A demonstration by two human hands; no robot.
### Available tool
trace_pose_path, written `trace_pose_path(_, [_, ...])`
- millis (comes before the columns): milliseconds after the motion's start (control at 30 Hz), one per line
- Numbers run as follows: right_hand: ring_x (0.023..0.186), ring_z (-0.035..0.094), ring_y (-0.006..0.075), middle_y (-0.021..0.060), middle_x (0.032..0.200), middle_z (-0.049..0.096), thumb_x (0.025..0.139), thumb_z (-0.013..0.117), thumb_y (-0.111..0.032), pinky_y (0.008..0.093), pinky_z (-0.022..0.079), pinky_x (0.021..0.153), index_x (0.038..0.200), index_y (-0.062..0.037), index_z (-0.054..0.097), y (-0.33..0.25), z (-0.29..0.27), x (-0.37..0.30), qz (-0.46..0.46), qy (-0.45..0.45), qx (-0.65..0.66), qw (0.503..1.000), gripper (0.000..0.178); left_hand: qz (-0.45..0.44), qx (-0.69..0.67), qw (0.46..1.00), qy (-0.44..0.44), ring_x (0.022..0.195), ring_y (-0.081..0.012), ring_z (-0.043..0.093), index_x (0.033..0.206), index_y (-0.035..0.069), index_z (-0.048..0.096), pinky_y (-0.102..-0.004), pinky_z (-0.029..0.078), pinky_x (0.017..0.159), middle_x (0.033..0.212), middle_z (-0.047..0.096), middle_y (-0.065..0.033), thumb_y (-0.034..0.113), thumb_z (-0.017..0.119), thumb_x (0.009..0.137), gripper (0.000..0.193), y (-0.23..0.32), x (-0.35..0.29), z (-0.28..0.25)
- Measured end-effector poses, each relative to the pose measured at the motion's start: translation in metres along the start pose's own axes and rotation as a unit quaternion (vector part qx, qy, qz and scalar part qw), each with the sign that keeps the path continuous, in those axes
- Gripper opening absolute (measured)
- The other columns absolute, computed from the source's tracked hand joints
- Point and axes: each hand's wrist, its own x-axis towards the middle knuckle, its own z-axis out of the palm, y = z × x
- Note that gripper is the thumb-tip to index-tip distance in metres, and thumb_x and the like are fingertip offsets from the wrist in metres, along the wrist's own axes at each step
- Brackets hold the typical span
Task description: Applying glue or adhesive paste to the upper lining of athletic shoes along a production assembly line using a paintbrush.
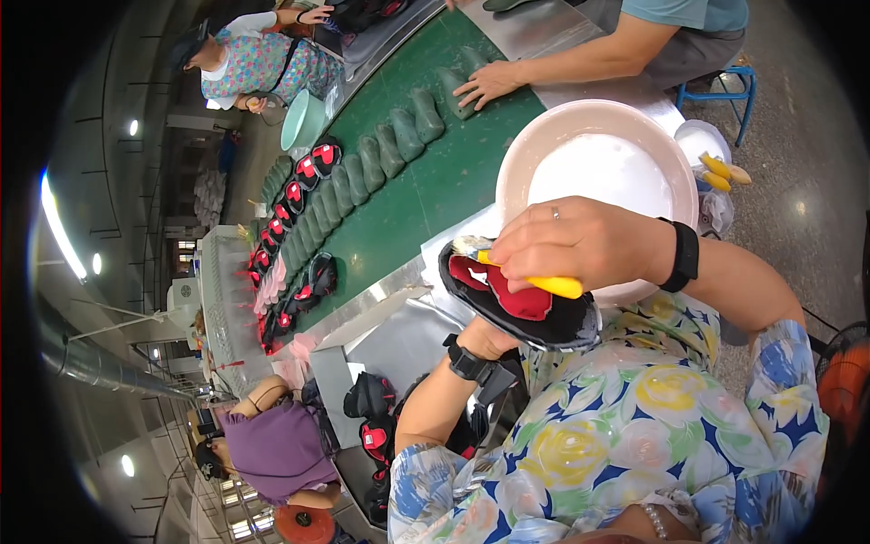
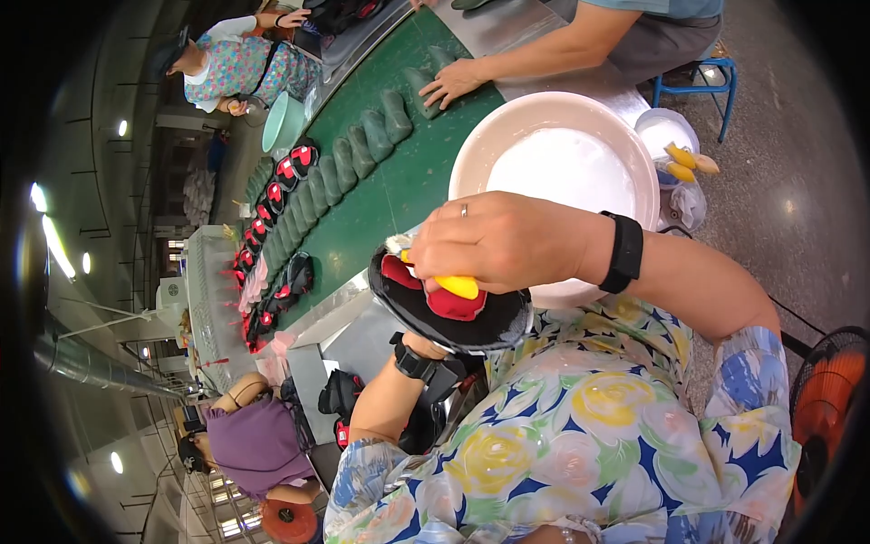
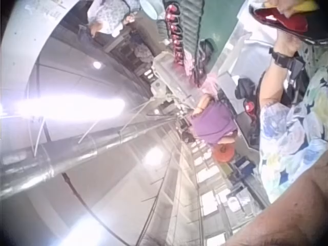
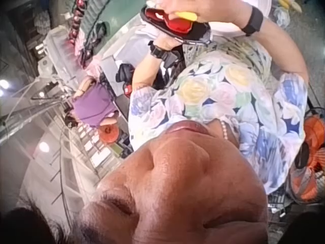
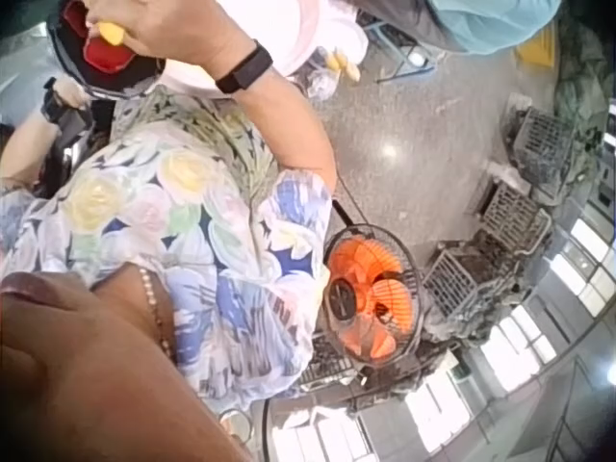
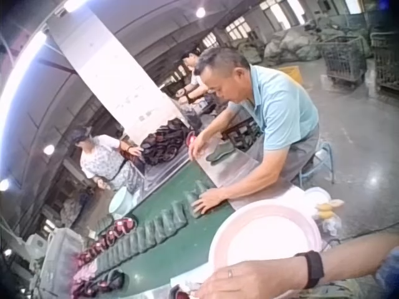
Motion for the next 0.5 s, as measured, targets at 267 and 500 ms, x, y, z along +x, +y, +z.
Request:
trace_pose_path(267, [0.091,0.066,0.028,0.008,0.096,0.066,0.081,0.067,-0.012,0.0372,0.054,0.078,0.097,-0.0056,0.061,0.003,-0.008,-0.019,0.082,-0.138,-0.072,0.984,0.019,-0.2,-0.413,0.888,0.022,0.112,-0.0237,0.067,0.131,0.004,0.054,-0.0393,0.057,0.098,0.126,0.065,-0.0132,0.035,0.057,0.101,0.042,0.007,-0.005,0.009])
trace_pose_path(500, [0.078,0.065,0.0315,0.0114,0.087,0.065,0.089,0.071,-0.018,0.0384,0.053,0.072,0.095,-0.0039,0.06,0.006,-0.008,-0.021,0.202,-0.115,-0.011,0.972,0.019,-0.179,-0.49,0.849,-0.076,0.122,-0.0288,0.062,0.137,0.007,0.053,-0.0447,0.052,0.104,0.135,0.061,-0.0151,0.034,0.047,0.105,0.042,-0.002,-0.005,-0.004])
